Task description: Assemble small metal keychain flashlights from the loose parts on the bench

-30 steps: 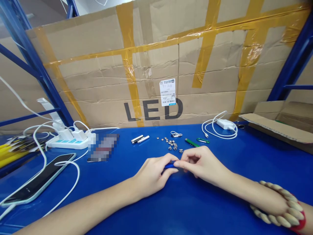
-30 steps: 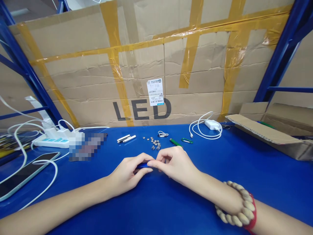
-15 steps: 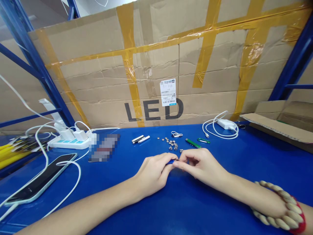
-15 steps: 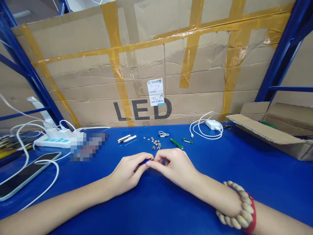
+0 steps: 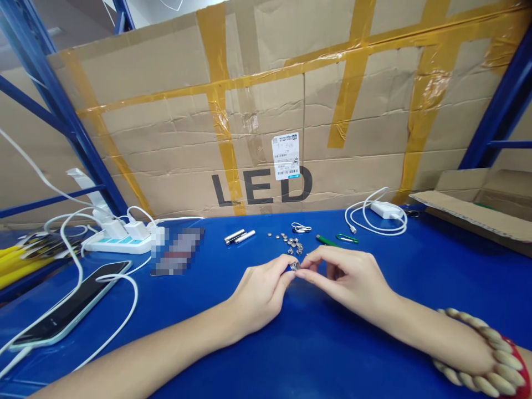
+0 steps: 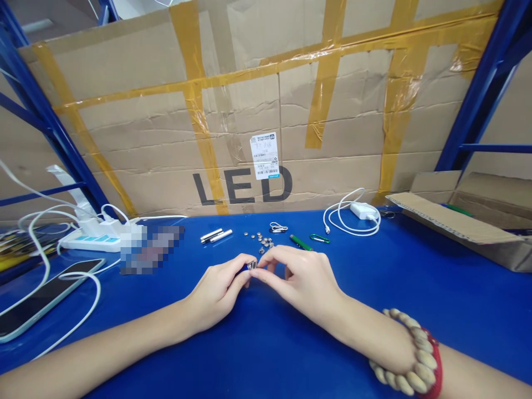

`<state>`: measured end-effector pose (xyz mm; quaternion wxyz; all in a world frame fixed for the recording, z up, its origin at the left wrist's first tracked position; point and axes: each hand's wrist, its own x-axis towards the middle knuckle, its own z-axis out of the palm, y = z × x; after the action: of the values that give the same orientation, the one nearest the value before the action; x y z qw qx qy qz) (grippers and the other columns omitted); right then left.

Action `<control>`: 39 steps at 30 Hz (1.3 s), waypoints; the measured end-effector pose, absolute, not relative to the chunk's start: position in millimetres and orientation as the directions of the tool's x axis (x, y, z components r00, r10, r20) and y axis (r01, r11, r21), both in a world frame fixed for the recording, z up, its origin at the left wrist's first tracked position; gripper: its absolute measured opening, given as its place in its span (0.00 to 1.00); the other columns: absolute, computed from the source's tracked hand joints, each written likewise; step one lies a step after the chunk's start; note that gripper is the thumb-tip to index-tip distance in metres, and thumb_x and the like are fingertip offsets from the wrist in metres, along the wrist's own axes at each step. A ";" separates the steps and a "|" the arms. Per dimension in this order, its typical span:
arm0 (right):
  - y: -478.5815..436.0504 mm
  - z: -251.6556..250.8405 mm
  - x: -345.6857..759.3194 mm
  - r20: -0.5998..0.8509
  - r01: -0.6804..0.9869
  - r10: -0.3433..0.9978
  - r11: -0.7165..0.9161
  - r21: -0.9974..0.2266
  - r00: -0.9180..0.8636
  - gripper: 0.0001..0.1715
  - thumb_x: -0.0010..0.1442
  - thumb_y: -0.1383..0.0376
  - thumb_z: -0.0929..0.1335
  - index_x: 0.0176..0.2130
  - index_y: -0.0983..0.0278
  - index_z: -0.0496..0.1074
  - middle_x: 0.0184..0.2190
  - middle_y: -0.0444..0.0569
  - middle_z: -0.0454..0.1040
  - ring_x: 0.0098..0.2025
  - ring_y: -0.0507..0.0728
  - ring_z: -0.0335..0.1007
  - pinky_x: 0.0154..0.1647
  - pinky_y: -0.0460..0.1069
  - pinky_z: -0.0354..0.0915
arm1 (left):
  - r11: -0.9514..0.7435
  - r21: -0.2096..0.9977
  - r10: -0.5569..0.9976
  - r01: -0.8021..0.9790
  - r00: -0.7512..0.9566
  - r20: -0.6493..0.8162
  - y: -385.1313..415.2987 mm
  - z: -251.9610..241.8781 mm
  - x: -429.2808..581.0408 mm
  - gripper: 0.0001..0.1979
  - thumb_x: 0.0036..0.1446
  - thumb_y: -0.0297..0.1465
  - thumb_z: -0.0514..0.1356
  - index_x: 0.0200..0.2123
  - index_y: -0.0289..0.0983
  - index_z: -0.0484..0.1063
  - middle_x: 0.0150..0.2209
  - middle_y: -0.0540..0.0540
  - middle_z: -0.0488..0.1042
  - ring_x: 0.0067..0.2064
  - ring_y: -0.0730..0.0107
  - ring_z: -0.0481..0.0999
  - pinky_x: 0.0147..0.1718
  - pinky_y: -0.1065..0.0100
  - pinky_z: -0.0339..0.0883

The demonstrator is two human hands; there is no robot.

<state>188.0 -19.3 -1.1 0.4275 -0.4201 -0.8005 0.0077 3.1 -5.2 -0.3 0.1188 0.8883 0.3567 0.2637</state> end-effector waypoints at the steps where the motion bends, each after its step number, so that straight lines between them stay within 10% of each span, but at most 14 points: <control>1: -19.1 -1.0 187.7 0.676 0.667 0.682 0.644 -0.375 -0.280 0.11 0.56 0.56 0.67 0.29 0.60 0.73 0.23 0.40 0.74 0.18 0.46 0.63 0.18 0.41 0.57 | -0.717 0.399 0.697 0.571 0.607 0.383 -5.2 -0.2 3.1 0.08 0.62 0.29 0.46 0.41 0.39 0.63 0.34 0.50 0.73 0.31 0.73 0.72 0.32 0.73 0.63; 39: -18.6 3.7 186.2 0.723 0.502 0.619 0.750 -0.430 -0.306 0.11 0.56 0.60 0.68 0.28 0.66 0.73 0.22 0.45 0.71 0.19 0.47 0.60 0.18 0.42 0.58 | -0.771 0.413 0.637 0.486 0.609 0.472 -4.6 -1.7 3.4 0.10 0.63 0.28 0.47 0.43 0.38 0.65 0.42 0.48 0.73 0.42 0.69 0.73 0.41 0.70 0.64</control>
<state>186.2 -18.6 3.7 0.4755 -0.3478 -0.8057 0.0619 3.4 -4.6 -1.7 0.1223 0.8887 0.3158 0.3091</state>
